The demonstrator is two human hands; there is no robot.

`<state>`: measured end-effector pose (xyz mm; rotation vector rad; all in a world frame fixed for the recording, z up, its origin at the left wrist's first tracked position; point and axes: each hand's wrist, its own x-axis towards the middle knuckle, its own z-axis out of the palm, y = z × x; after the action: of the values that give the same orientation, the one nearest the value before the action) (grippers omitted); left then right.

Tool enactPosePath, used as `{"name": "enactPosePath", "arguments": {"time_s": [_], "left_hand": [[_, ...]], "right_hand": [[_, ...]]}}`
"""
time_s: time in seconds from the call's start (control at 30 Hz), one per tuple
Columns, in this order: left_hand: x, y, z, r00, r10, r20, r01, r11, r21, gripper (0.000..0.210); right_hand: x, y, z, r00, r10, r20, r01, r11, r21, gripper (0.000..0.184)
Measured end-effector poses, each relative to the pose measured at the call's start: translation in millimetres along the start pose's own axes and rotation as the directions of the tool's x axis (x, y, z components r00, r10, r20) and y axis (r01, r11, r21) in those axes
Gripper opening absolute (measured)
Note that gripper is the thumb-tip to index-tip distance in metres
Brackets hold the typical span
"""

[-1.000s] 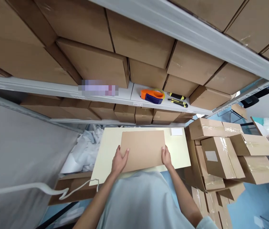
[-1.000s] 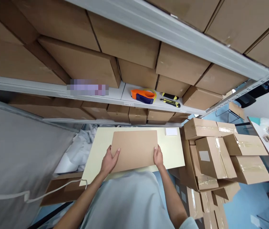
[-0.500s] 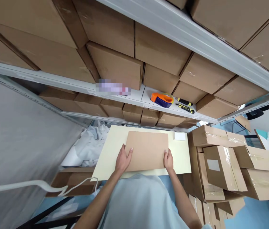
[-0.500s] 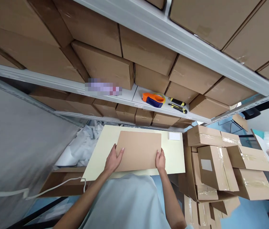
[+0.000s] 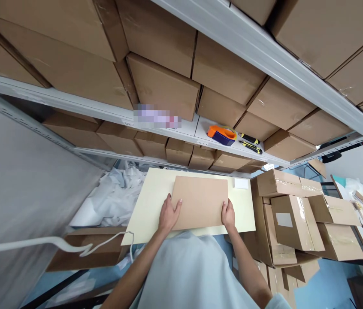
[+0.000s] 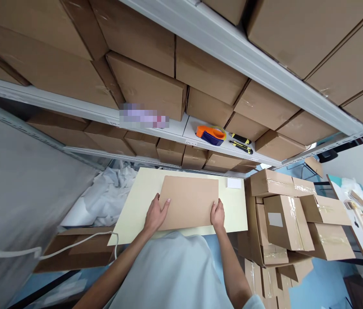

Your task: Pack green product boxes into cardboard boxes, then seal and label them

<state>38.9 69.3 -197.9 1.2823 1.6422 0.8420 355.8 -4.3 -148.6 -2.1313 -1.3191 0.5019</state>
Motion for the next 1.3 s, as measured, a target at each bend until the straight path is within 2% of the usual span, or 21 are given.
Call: {"name": "enactPosePath", "arguments": {"time_s": [0.1, 0.2, 0.37, 0.5, 0.63, 0.77, 0.9, 1.07, 1.2, 1.3], "left_hand": [[-0.1, -1.1, 1.6, 1.0, 0.007, -0.003, -0.007, 1.0, -0.009, 0.091], [-1.4, -2.3, 2.1, 1.0, 0.024, -0.006, -0.024, 1.0, -0.009, 0.092], [-6.6, -5.9, -1.6, 0.995, 0.095, -0.001, -0.095, 0.995, 0.025, 0.089], [-11.0, -7.4, -7.0, 0.99, 0.141, 0.03, -0.142, 0.989, 0.045, 0.092], [-14.8, -3.4, -14.1, 0.987, 0.148, 0.065, -0.15, 0.988, 0.031, 0.098], [-20.7, 7.8, -22.1, 0.98, 0.181, 0.081, -0.182, 0.983, 0.011, 0.101], [-25.1, 19.9, -27.8, 0.953, 0.279, 0.121, -0.281, 0.96, 0.003, 0.094], [-27.2, 34.7, -23.4, 0.938, 0.31, 0.155, -0.318, 0.948, 0.028, 0.087], [-35.9, 62.6, 0.1, 0.934, 0.322, 0.157, -0.338, 0.937, 0.088, 0.085], [-46.9, 90.7, 34.5, 0.925, 0.337, 0.177, -0.36, 0.926, 0.116, 0.083]], "right_hand": [[0.3, -3.3, 1.3, 0.998, 0.046, -0.052, -0.049, 0.997, -0.054, 0.086], [0.4, -7.4, 1.2, 0.995, 0.04, -0.09, -0.051, 0.992, -0.116, 0.089], [1.3, -25.6, -1.9, 0.989, -0.092, -0.117, 0.066, 0.976, -0.206, 0.082], [3.2, -55.4, 0.8, 0.979, -0.188, -0.071, 0.171, 0.964, -0.204, 0.072], [4.8, -83.8, 1.9, 0.973, -0.227, -0.044, 0.212, 0.953, -0.217, 0.067], [5.3, -91.7, -8.8, 0.974, -0.224, -0.046, 0.205, 0.944, -0.26, 0.063], [4.5, -79.3, -26.9, 0.979, -0.195, -0.062, 0.164, 0.931, -0.326, 0.061], [8.7, -48.1, -50.3, 0.979, -0.178, -0.102, 0.127, 0.917, -0.378, 0.058], [24.4, -14.5, -65.1, 0.983, -0.147, -0.108, 0.102, 0.934, -0.342, 0.058], [41.7, 14.0, -72.8, 0.986, -0.12, -0.112, 0.081, 0.95, -0.302, 0.057]]}}
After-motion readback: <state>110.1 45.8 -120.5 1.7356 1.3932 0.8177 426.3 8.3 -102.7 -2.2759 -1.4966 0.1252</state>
